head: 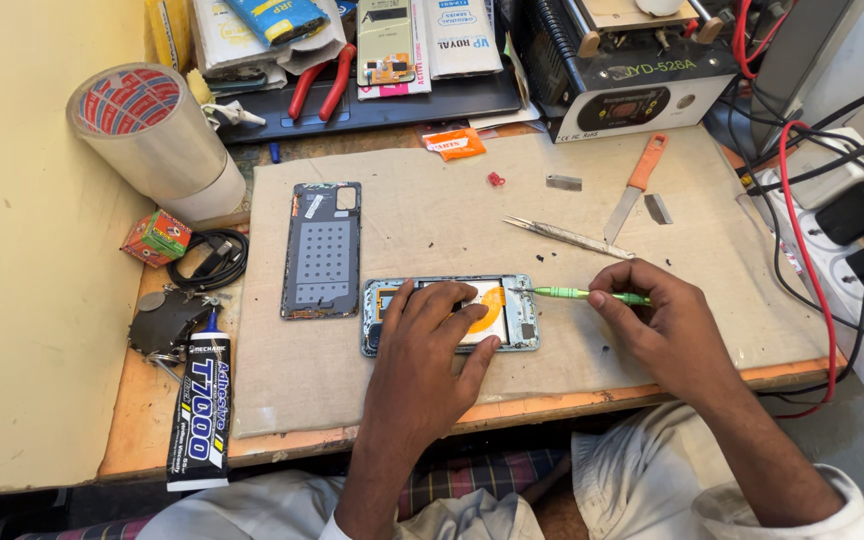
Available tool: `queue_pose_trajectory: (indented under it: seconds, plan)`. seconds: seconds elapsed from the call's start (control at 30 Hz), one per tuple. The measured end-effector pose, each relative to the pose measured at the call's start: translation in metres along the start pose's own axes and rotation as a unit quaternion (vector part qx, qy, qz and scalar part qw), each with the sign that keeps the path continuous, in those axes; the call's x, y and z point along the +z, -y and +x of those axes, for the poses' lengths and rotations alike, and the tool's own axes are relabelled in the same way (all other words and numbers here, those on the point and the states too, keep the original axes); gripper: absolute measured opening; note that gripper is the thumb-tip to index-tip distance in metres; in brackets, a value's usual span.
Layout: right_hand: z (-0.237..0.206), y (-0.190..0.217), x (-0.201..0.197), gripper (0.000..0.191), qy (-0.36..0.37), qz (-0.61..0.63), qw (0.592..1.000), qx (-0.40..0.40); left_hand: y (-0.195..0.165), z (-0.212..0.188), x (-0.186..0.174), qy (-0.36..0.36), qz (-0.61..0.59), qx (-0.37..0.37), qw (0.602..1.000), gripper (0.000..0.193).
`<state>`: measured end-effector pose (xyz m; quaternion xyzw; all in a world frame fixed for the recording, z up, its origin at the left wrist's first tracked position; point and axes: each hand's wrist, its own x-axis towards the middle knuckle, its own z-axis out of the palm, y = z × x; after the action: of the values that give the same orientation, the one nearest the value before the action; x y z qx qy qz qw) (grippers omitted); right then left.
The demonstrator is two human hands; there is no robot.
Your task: The person disassembles a smartphone by removing screws and prying open the back cover. They use a screwdriver and tweezers to detach internal components, including the camera module and ribbon cables, and place small parts on the work surface.
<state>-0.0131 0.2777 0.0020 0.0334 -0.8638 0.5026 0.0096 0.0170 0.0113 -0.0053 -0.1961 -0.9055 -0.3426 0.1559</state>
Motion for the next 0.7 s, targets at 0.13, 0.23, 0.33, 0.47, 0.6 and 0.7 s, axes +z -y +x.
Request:
queue_pose_trajectory:
  seconds: [0.13,0.23,0.33,0.47,0.6,0.7]
  plan:
    - [0.000,-0.002,0.001,0.014,0.002,0.020,1.000,0.011,0.000,0.001,0.001,0.005,0.010,-0.005,1.000,0.033]
    - [0.000,-0.003,0.000,0.014,-0.004,0.004,1.000,0.013,0.000,0.001,0.002,0.004,0.007,-0.007,1.000,0.033]
    - [0.000,-0.007,-0.001,0.014,-0.009,-0.008,1.000,0.009,0.000,0.001,0.000,0.000,0.002,-0.009,1.000,0.032]
    - [-0.001,-0.006,-0.002,0.014,0.000,0.005,1.000,0.005,-0.002,0.003,0.000,-0.003,0.001,-0.015,1.000,0.029]
    - [-0.007,0.014,-0.014,0.015,-0.013,0.015,0.998,-0.055,-0.005,0.007,0.001,0.007,0.019,-0.022,1.000,0.034]
    - [-0.021,0.041,-0.029,0.013,0.019,-0.078,0.990,-0.112,-0.007,0.008,-0.001,0.042,0.025,0.014,0.999,0.051]
